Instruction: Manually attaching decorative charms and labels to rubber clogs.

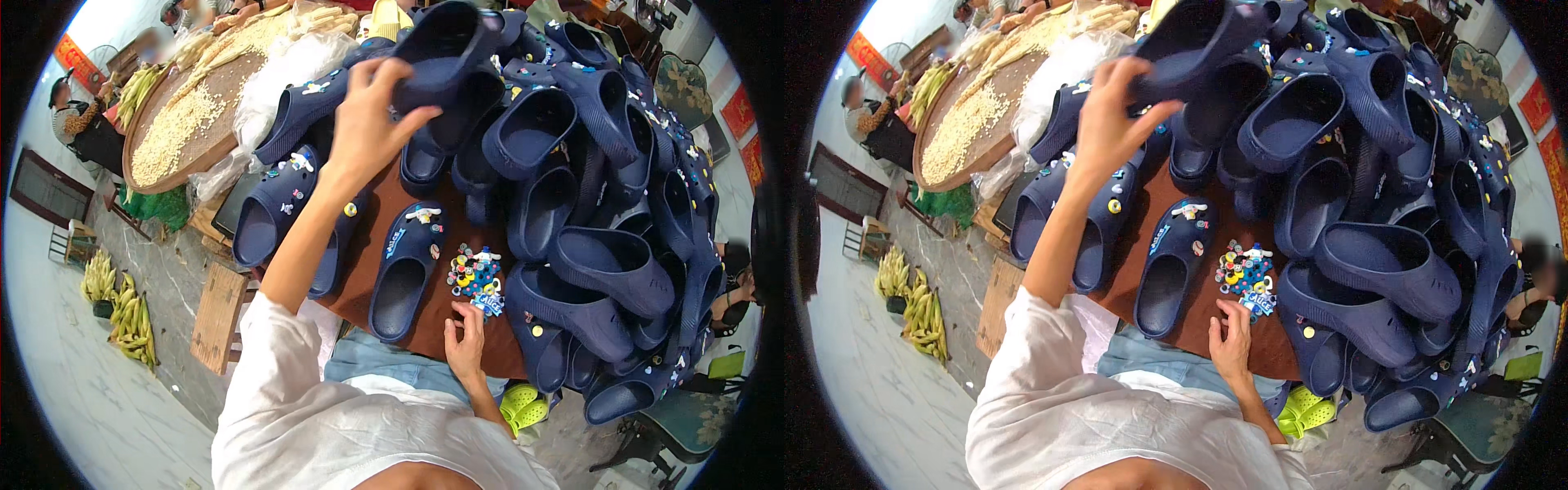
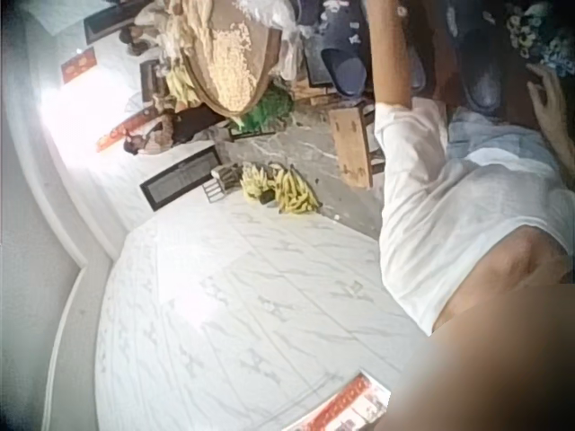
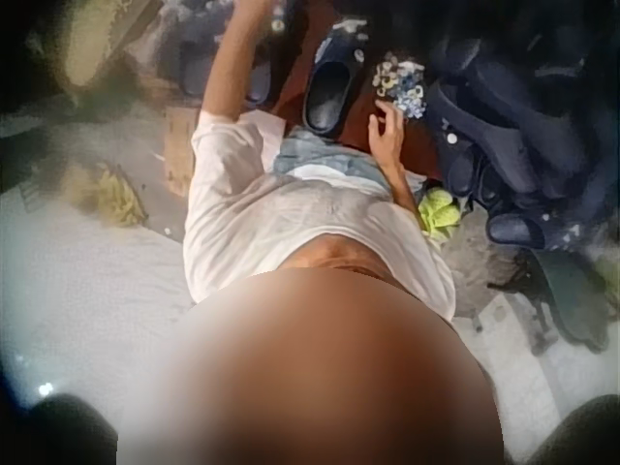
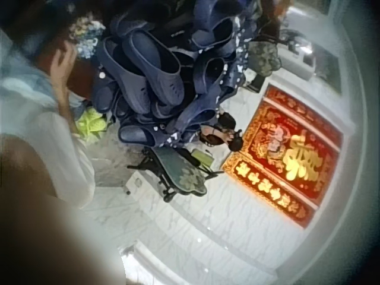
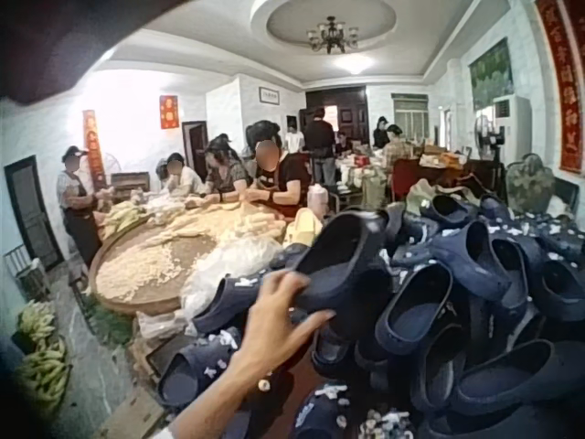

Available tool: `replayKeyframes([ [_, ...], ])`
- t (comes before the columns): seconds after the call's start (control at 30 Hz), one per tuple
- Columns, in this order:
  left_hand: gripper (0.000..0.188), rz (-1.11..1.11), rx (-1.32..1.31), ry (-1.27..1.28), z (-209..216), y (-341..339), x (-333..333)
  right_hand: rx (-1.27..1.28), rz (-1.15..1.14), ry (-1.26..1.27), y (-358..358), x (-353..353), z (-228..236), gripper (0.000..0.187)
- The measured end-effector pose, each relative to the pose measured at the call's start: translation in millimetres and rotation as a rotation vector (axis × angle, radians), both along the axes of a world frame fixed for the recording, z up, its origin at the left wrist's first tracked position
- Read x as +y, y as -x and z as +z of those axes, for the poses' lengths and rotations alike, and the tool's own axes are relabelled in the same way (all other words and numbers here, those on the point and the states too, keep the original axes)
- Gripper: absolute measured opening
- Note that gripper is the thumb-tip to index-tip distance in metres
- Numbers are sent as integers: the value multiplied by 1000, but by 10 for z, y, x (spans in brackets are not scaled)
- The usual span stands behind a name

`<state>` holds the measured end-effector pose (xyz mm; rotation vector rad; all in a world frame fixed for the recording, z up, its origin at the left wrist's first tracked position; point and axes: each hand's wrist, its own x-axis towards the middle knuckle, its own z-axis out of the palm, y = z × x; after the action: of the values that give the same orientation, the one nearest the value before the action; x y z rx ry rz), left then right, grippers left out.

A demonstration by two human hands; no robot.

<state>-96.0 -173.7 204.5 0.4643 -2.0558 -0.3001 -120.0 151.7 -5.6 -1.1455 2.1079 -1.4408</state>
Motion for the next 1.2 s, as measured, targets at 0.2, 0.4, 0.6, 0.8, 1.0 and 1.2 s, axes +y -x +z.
replayKeyframes([
  [0.2, 43, 285, -50, -177, -674, -704, -24, 10, -12, -52, -8, -47, -6, 32],
  [0.4, 40, 309, -204, -189, -1179, -758, -216, 94, 6, -68, -31, -69, -49, 32],
  [0.6, 35, 307, -259, -11, -1218, -793, 215, 27, -22, -59, 4, -67, -38, 29],
  [0.8, 17, -148, -132, -550, -1289, -1001, 1359, 441, -153, -76, 311, -86, 50, 28],
  [1.0, 34, -191, -72, -1089, -1727, -873, 1884, 564, -141, -191, 469, -207, 55, 33],
  [1.2, 48, -364, 551, -1952, -1925, -567, 1536, 425, -98, -110, 487, -341, 125, 26],
])
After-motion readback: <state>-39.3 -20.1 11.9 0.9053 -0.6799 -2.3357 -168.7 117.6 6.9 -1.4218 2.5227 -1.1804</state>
